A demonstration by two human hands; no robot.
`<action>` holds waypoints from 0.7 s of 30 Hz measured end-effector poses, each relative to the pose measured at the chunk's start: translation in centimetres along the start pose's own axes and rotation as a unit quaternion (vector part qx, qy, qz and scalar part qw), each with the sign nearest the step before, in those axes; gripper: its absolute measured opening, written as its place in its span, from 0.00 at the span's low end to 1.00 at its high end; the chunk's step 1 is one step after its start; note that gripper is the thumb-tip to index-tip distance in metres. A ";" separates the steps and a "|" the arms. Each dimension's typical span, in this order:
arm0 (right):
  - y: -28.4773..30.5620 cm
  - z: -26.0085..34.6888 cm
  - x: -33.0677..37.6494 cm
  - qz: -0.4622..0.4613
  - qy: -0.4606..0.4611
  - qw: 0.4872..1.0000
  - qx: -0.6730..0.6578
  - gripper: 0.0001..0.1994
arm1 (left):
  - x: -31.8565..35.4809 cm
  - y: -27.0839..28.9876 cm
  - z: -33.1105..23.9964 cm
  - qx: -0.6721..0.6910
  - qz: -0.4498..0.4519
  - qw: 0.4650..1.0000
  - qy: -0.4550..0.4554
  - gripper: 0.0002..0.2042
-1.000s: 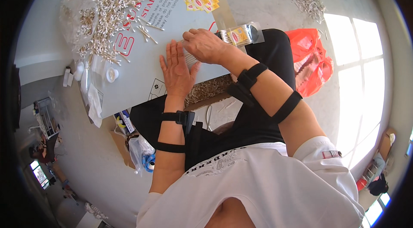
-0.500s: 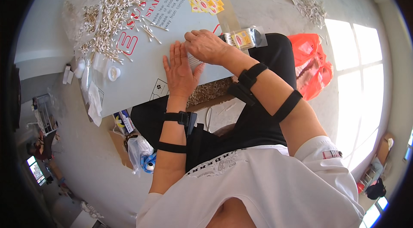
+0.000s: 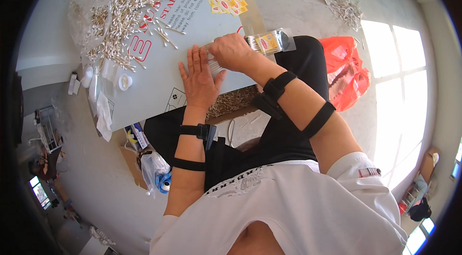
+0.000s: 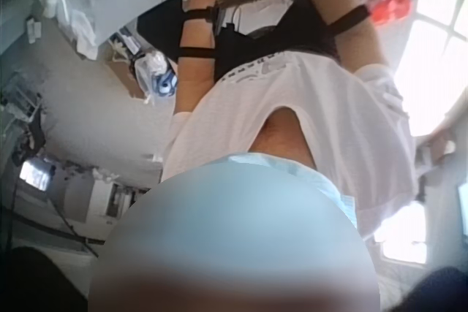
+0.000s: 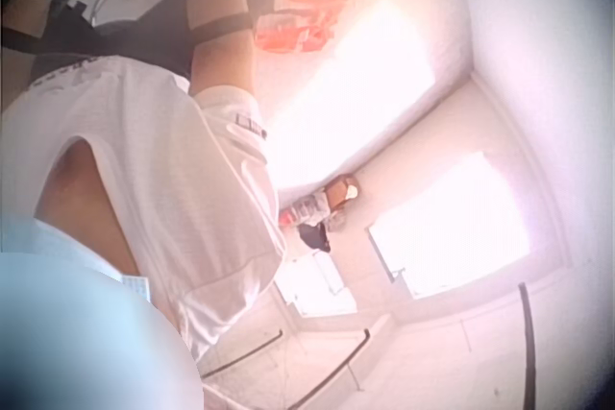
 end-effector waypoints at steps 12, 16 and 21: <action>0.1 -1.4 0.7 -0.020 -0.066 0.985 -0.158 0.05 | 0.0 0.1 0.0 -0.008 0.011 1.000 -0.005 0.39; 0.6 -0.2 1.5 -0.097 0.009 0.994 -0.059 0.03 | -0.1 0.0 0.0 -0.012 0.011 1.000 0.000 0.39; 0.7 0.4 1.9 -0.100 0.056 0.992 -0.053 0.02 | -0.1 -0.1 0.1 -0.013 0.007 1.000 0.000 0.39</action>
Point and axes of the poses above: each hand's wrist, its own x-axis away from the middle knuckle, its own y-axis out of the back of the hand, z = x × y, the point moved 5 cm from there along -x, towards the middle knuckle, and after that the axes turned 11 degrees about x, right-handed, at the moved point
